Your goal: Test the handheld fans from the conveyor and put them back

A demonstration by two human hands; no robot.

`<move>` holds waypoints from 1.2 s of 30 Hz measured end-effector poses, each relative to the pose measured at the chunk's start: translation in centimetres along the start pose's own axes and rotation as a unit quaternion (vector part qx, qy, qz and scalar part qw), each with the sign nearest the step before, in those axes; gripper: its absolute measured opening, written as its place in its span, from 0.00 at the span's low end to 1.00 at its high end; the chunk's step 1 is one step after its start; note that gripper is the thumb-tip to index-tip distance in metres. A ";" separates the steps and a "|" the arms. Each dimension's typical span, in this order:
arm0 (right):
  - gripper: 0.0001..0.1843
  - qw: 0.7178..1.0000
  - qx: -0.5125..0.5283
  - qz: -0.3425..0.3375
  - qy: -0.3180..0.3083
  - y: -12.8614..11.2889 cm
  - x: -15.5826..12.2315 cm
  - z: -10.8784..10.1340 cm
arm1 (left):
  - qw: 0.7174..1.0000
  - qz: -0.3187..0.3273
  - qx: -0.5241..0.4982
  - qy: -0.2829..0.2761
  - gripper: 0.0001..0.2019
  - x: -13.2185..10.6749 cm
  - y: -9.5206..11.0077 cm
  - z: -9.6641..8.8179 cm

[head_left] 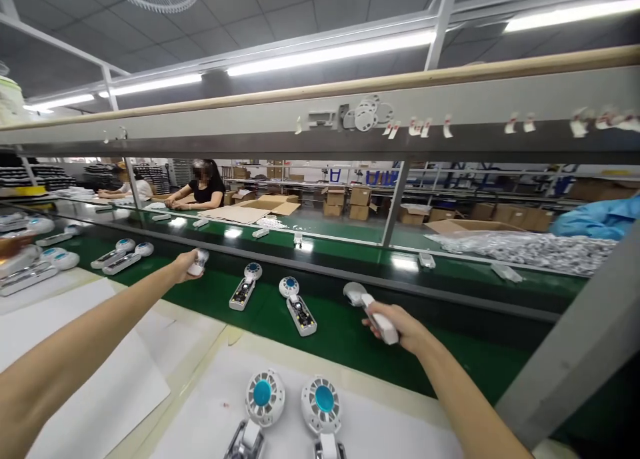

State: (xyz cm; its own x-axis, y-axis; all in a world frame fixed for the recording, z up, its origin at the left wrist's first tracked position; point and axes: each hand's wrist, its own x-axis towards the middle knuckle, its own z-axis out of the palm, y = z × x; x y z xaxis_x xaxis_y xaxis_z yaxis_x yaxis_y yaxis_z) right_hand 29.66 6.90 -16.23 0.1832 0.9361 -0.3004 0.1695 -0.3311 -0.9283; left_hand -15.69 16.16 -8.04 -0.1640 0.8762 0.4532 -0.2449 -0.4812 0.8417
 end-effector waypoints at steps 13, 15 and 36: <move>0.13 0.963 0.255 -0.075 -0.040 -7.9 -8.3 3.4 | 0.968 -0.194 -0.123 -0.102 0.17 -8.1 8.5 14.0; 0.14 0.965 0.245 -0.085 -0.049 -8.4 -9.9 4.0 | 0.970 -0.164 -0.131 -0.123 0.18 -9.7 8.7 15.6; 0.45 0.911 0.171 -0.371 -0.050 -9.0 -16.6 4.5 | 0.924 -0.113 -0.140 -0.337 0.36 -15.4 9.1 17.1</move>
State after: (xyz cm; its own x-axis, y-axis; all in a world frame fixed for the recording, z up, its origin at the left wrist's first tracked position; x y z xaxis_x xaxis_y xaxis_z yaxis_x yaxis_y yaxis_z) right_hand 20.72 -5.13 -3.83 0.0489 0.8991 0.4350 -0.1042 0.4377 -0.8931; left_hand 0.90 -1.29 -2.34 0.5306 0.7277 0.4345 -0.4534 -0.1894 0.8709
